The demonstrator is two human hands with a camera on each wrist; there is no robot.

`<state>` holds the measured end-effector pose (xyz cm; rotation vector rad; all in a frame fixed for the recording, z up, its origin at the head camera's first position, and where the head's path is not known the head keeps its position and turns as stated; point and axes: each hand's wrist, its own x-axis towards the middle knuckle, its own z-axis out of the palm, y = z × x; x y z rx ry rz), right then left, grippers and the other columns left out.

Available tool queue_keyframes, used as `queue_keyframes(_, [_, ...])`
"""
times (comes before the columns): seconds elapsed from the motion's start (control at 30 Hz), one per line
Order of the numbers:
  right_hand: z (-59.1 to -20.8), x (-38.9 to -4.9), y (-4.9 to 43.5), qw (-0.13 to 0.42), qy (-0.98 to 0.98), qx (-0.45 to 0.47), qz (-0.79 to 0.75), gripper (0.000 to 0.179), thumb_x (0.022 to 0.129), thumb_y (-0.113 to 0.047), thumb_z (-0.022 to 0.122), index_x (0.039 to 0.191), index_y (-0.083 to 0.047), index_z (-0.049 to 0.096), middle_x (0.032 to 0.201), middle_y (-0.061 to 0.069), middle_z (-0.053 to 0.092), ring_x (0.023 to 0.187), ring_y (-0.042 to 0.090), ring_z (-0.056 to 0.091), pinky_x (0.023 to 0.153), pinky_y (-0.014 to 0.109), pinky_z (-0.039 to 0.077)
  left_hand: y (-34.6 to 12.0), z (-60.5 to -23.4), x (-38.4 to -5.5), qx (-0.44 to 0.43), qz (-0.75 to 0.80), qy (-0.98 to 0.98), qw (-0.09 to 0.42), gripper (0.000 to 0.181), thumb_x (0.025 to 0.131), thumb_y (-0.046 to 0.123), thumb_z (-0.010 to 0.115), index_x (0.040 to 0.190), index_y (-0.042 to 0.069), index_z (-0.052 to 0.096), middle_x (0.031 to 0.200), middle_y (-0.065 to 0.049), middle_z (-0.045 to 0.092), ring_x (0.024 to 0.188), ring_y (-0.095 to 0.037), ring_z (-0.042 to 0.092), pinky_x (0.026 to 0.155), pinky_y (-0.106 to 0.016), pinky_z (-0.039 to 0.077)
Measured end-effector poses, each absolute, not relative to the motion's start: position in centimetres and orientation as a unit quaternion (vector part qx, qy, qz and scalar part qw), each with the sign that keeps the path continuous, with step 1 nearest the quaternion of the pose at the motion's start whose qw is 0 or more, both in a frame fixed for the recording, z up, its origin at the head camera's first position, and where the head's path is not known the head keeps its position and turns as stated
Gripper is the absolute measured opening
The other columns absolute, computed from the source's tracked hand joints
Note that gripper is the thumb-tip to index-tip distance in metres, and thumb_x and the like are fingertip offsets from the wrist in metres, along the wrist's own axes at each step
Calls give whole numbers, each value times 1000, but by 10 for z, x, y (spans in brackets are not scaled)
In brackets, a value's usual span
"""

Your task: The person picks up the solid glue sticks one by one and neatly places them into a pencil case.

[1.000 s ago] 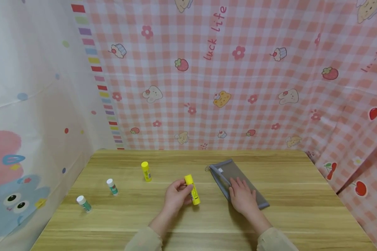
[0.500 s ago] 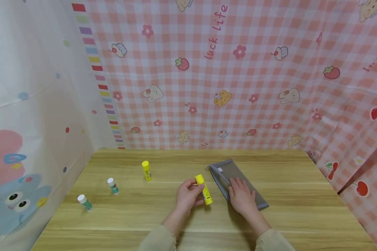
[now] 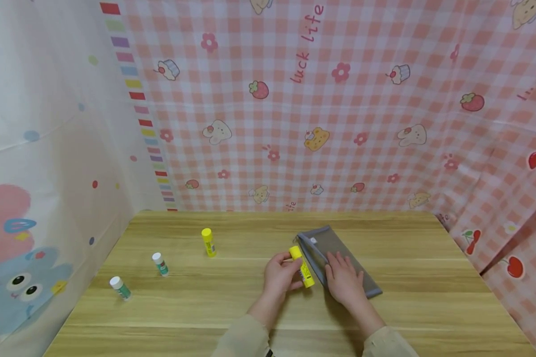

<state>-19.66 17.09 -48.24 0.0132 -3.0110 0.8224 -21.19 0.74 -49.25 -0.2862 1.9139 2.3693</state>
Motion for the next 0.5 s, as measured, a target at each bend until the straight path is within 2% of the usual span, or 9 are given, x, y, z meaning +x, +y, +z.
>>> queue_keyframes(0.5, [-486, -197, 172, 11, -963, 3, 268, 45, 105, -18, 40, 145, 1, 44, 150, 29, 36, 139, 53, 25, 103, 81, 14, 34, -496, -217, -121, 772, 621, 53, 30, 86, 6, 72, 112, -4, 60, 83, -10, 68, 62, -16, 64, 54, -38, 61])
